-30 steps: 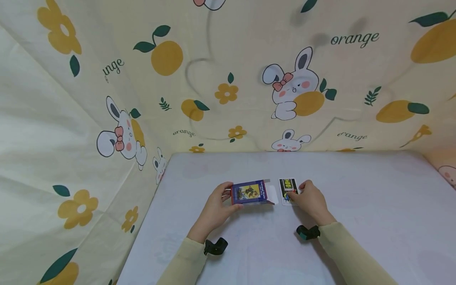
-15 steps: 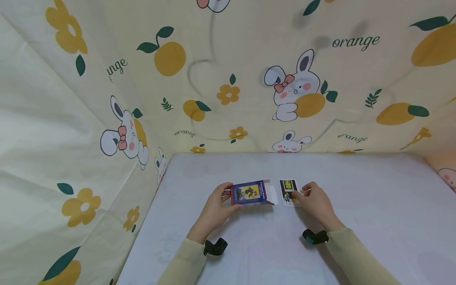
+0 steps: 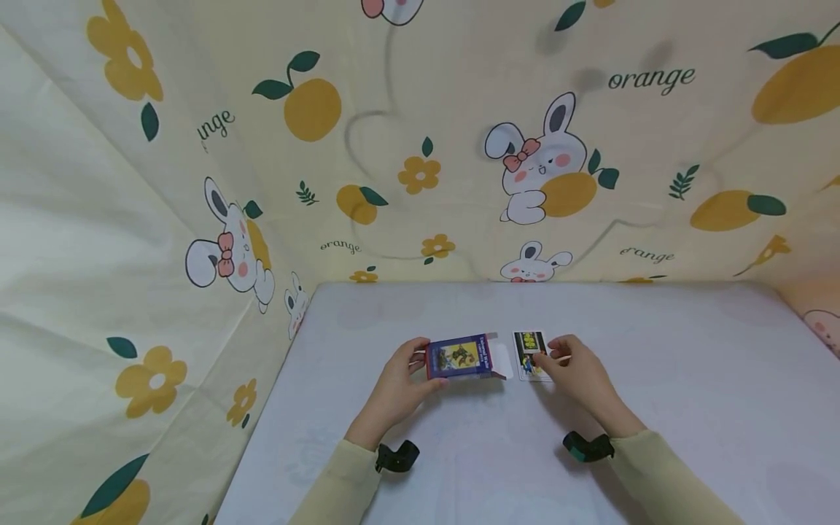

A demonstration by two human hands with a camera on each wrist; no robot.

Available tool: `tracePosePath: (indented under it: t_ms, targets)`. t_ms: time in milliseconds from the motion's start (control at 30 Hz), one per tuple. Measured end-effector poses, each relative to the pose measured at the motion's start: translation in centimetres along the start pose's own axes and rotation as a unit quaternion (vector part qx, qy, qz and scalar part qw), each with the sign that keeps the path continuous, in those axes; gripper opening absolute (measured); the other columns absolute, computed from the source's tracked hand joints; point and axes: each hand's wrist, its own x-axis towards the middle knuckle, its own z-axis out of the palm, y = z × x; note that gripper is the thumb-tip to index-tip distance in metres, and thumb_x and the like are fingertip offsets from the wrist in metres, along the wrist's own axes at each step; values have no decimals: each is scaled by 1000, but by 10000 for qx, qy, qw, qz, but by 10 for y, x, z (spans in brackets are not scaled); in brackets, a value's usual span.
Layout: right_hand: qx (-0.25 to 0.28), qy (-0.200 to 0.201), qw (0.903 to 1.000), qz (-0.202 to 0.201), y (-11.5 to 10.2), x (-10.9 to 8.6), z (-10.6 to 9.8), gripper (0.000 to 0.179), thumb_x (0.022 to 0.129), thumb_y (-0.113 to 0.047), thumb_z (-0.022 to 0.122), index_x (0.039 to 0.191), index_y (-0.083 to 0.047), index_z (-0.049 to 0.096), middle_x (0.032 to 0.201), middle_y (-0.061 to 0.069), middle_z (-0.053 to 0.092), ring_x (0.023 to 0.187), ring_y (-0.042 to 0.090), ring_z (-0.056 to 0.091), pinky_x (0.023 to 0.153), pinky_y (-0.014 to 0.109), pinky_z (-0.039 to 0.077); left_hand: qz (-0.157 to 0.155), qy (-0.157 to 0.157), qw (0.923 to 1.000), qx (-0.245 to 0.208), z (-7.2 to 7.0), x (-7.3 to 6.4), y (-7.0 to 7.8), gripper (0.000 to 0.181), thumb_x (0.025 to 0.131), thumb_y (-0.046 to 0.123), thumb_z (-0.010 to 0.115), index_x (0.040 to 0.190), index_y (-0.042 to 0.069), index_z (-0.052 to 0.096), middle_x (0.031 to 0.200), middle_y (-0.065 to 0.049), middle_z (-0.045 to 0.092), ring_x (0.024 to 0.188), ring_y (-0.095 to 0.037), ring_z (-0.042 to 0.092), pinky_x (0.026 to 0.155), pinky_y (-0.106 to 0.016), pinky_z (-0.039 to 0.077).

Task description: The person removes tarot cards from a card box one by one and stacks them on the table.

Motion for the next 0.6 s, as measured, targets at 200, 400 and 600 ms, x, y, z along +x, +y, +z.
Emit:
tracePosePath:
  t_ms: [200,400,600]
  targets:
    - [543,-64,9979,-353,-11,-3,3,48,94,-38,64,120,0,52,109,14,60,97,27,57,76,34,52,-7,-3,10000,28,1,-1,1,81,79,30,81,146,15,38,139,-8,46,124,-26,52,99,-36,49]
    - [790,-73,9942,-728,-18,-5,7,45,93,-40,64,117,-3,55,99,8,60,86,23,55,67,26,51,0,-27,10000,37,3,-1,1,81,79,30,81,146,15,37,140,-8,46,124,-26,52,99,-36,49]
    - [897,-137,9916,-926,-24,-9,11,41,94,-40,64,114,-5,57,95,6,60,81,21,54,60,24,50,69,-53,9999,84,4,-1,2,80,80,30,81,145,14,38,140,-8,45,124,-25,52,99,-36,49]
